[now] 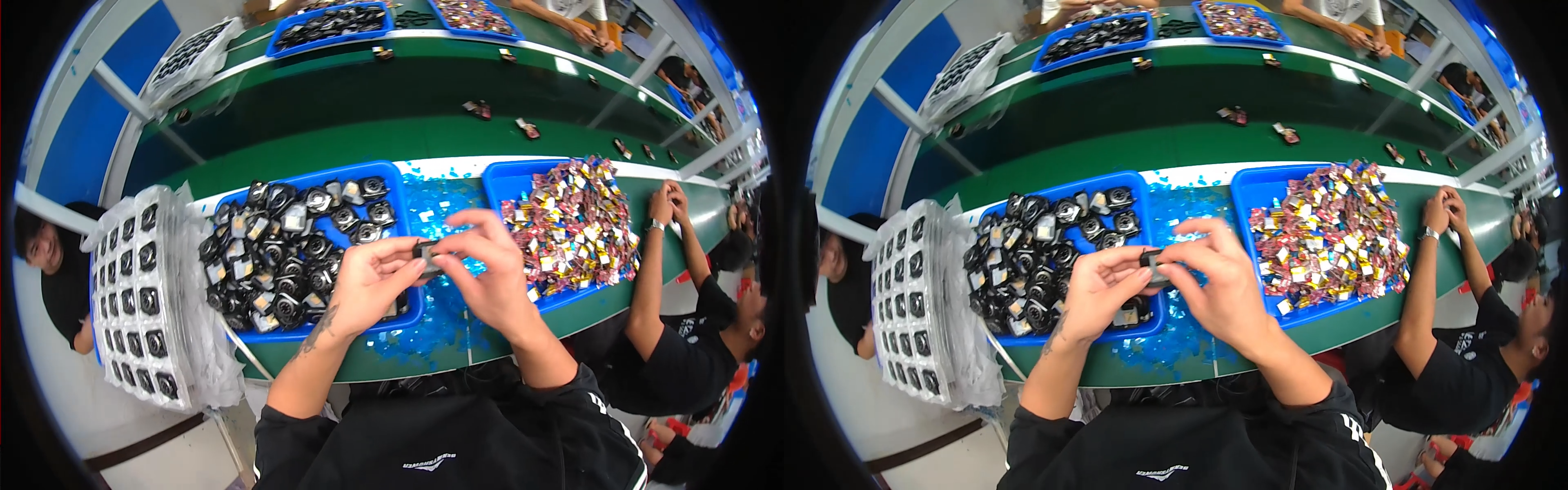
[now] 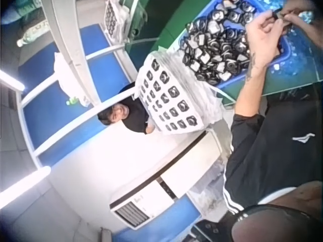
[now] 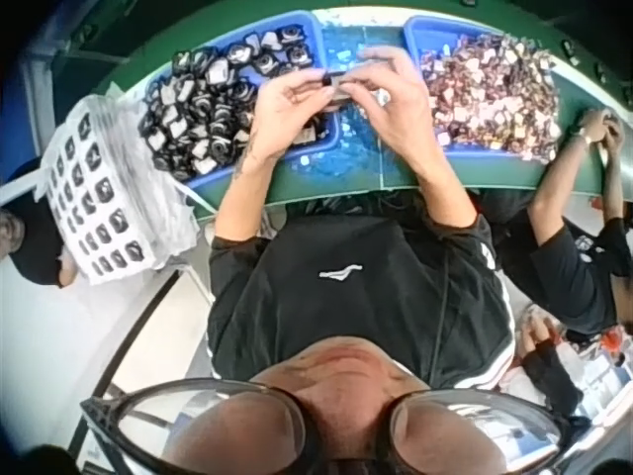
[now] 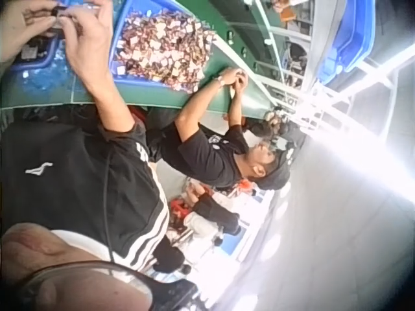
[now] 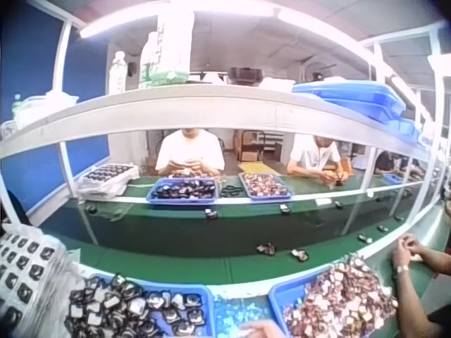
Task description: Applying stickers and covers to small electronic components on a production line.
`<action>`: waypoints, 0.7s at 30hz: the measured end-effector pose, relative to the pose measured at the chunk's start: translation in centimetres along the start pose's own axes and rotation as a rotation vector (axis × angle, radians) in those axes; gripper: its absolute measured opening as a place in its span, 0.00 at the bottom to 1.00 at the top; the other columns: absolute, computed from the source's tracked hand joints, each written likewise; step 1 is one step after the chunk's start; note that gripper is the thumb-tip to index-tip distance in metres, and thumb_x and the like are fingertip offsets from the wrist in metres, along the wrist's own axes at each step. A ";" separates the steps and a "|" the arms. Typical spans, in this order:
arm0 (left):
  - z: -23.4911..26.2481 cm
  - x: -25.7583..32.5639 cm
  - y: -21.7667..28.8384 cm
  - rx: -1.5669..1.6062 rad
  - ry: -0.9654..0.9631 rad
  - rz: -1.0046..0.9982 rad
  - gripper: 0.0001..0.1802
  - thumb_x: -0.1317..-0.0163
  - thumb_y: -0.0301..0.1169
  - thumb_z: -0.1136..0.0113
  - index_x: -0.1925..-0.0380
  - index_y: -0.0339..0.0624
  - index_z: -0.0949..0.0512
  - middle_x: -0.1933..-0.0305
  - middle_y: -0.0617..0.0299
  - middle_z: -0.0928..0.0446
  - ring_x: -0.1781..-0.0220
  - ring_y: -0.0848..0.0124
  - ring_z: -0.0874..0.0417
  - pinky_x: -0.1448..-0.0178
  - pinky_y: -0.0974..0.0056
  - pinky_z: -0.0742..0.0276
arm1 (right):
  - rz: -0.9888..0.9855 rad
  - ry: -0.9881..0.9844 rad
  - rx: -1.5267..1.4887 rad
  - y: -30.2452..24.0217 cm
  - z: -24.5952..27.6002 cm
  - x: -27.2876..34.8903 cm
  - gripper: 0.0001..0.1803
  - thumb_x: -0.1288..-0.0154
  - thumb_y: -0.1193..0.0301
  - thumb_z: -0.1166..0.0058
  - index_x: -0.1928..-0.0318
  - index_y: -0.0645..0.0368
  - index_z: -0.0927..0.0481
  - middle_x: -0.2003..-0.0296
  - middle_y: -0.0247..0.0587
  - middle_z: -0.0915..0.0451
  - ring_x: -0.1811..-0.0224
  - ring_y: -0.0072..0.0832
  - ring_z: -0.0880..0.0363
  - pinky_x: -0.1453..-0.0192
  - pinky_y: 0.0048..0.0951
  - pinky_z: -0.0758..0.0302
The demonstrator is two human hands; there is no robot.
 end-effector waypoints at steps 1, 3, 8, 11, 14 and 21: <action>0.5 -0.1 -0.2 0.031 0.074 -0.024 0.17 0.35 0.20 0.42 0.46 0.27 0.25 0.52 0.52 0.18 0.52 0.70 0.16 0.49 0.66 0.14 | 0.084 0.032 0.097 -0.9 0.4 -0.3 0.10 0.47 0.82 0.34 0.63 0.60 0.16 0.59 0.44 0.21 0.61 0.33 0.19 0.59 0.31 0.22; 0.9 -0.3 -0.3 0.108 0.129 -0.020 0.17 0.35 0.20 0.42 0.47 0.27 0.25 0.52 0.52 0.18 0.53 0.70 0.16 0.48 0.65 0.15 | 0.103 0.087 0.101 -1.3 1.3 -0.2 0.09 0.47 0.82 0.34 0.64 0.61 0.16 0.61 0.43 0.21 0.63 0.33 0.19 0.59 0.29 0.23; 0.2 -0.1 -0.3 0.159 0.130 -0.081 0.19 0.35 0.20 0.41 0.45 0.25 0.27 0.48 0.50 0.20 0.48 0.69 0.17 0.44 0.65 0.18 | -0.079 -0.019 -0.023 0.0 -0.2 0.3 0.08 0.44 0.81 0.36 0.62 0.61 0.15 0.72 0.39 0.18 0.78 0.23 0.24 0.75 0.22 0.30; -0.9 0.3 0.6 0.084 0.053 -0.183 0.21 0.35 0.19 0.42 0.42 0.24 0.29 0.45 0.48 0.21 0.44 0.67 0.19 0.38 0.65 0.22 | -0.092 0.053 0.013 -0.2 0.1 0.0 0.08 0.43 0.81 0.36 0.62 0.62 0.15 0.71 0.40 0.17 0.78 0.22 0.25 0.75 0.23 0.30; -1.2 0.4 0.9 0.067 0.041 -0.230 0.21 0.34 0.17 0.45 0.41 0.23 0.30 0.45 0.47 0.21 0.42 0.66 0.20 0.37 0.65 0.23 | -0.105 0.031 0.031 -0.6 -0.2 -0.2 0.08 0.43 0.80 0.36 0.62 0.61 0.15 0.71 0.40 0.17 0.79 0.22 0.26 0.76 0.24 0.31; -1.4 0.6 1.1 0.010 0.016 -0.251 0.21 0.33 0.17 0.45 0.41 0.25 0.29 0.44 0.49 0.21 0.44 0.69 0.20 0.38 0.66 0.23 | -0.104 0.049 0.064 -0.1 0.0 -0.1 0.08 0.46 0.80 0.34 0.64 0.59 0.16 0.76 0.37 0.20 0.82 0.23 0.33 0.78 0.24 0.35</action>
Point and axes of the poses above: each hand's wrist, its own x-axis away from the middle knuckle, its own z-axis out of the back of the hand, y = z × x, the point moved 9 cm from there along -x, towards the middle knuckle
